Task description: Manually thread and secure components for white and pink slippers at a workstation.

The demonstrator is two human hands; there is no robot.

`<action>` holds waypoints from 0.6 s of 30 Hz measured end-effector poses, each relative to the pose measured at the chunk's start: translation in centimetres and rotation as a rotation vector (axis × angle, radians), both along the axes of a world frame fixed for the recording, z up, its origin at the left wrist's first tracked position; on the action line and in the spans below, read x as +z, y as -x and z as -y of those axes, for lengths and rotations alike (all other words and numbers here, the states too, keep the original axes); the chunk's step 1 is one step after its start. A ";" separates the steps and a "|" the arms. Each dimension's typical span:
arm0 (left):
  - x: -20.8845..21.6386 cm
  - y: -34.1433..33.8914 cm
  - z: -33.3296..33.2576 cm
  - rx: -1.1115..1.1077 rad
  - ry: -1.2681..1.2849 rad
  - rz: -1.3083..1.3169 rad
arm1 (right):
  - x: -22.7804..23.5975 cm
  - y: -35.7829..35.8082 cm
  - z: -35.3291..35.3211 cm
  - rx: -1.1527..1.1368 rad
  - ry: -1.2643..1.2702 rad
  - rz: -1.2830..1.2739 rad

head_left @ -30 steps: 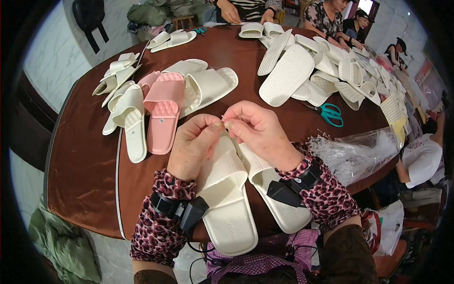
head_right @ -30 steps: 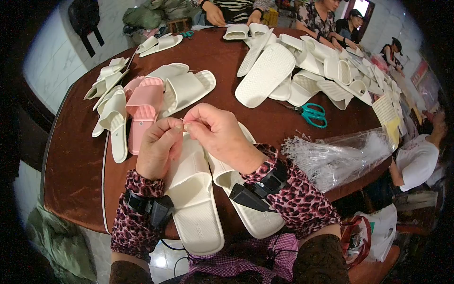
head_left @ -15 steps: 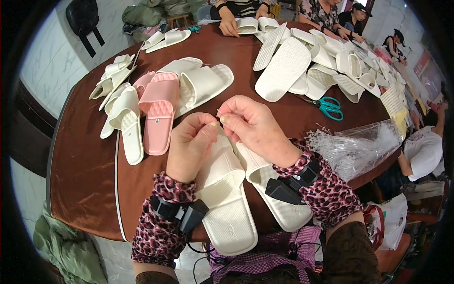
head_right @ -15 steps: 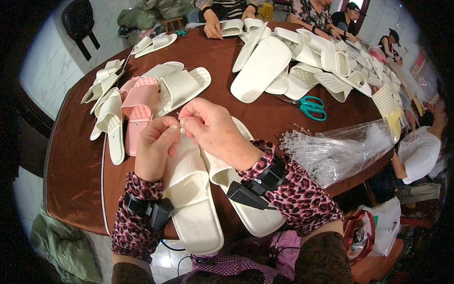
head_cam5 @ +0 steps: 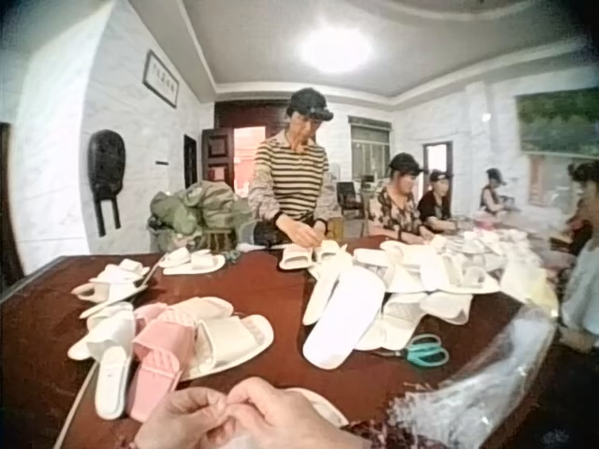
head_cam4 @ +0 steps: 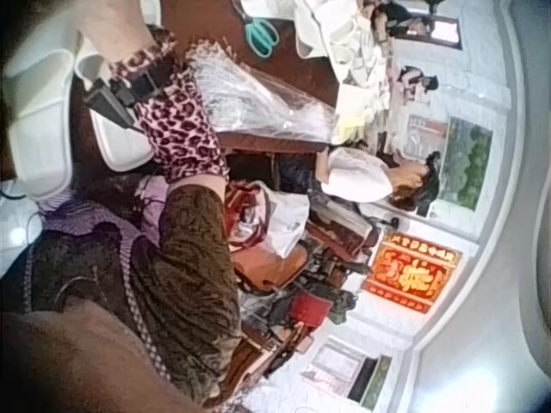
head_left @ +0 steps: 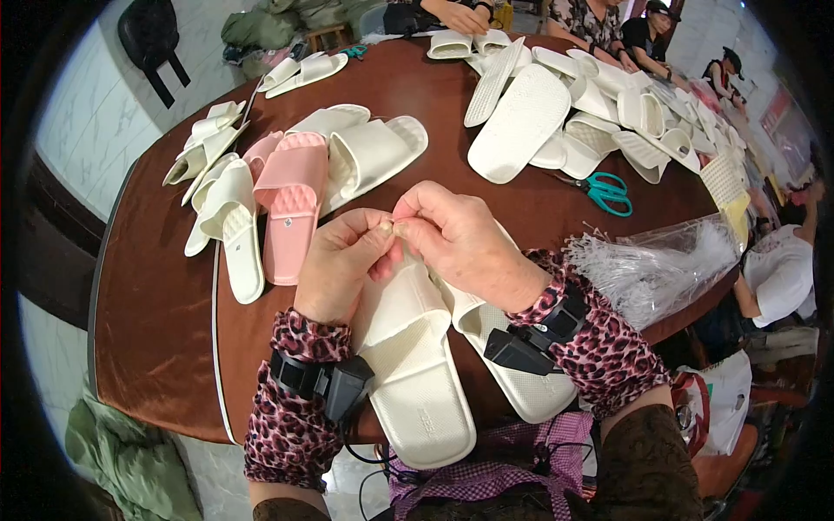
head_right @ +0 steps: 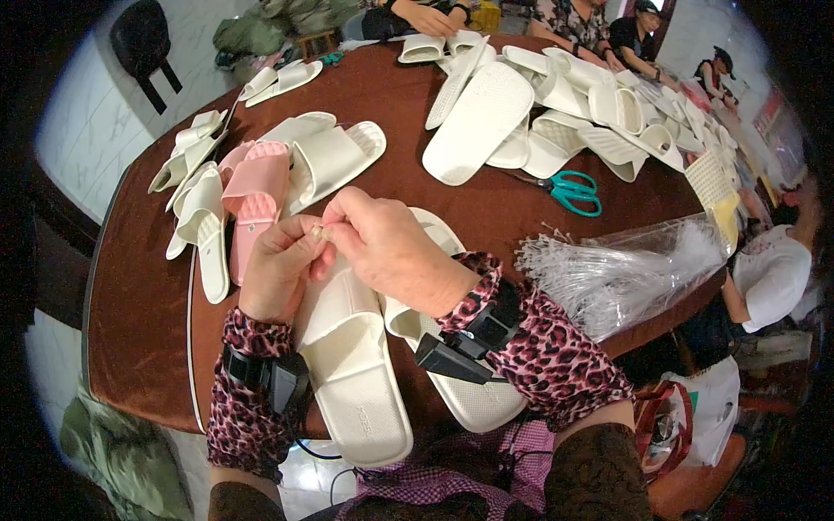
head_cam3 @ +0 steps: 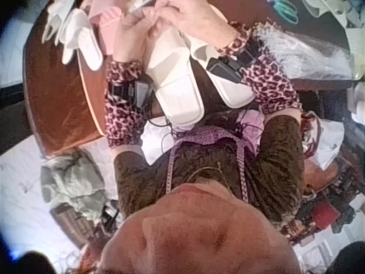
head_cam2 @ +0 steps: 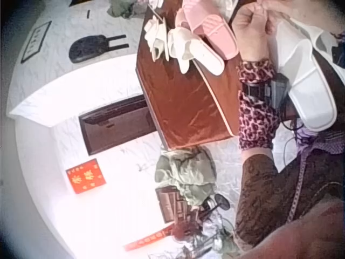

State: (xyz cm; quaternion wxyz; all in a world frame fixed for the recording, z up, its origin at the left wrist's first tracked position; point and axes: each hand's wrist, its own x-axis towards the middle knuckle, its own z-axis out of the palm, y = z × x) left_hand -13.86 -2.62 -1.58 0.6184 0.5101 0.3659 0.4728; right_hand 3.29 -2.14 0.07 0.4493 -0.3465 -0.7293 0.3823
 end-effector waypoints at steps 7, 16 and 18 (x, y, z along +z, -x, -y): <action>0.1 -2.0 1.3 0.178 -0.225 -0.199 | -0.6 -0.3 -0.4 -0.038 0.108 -0.049; 0.2 -0.1 0.0 0.131 -0.008 0.105 | -0.4 -0.2 -0.6 0.049 0.218 -0.187; 0.1 0.2 -0.3 0.102 0.022 0.141 | 0.0 -0.4 -0.3 0.060 0.234 -0.143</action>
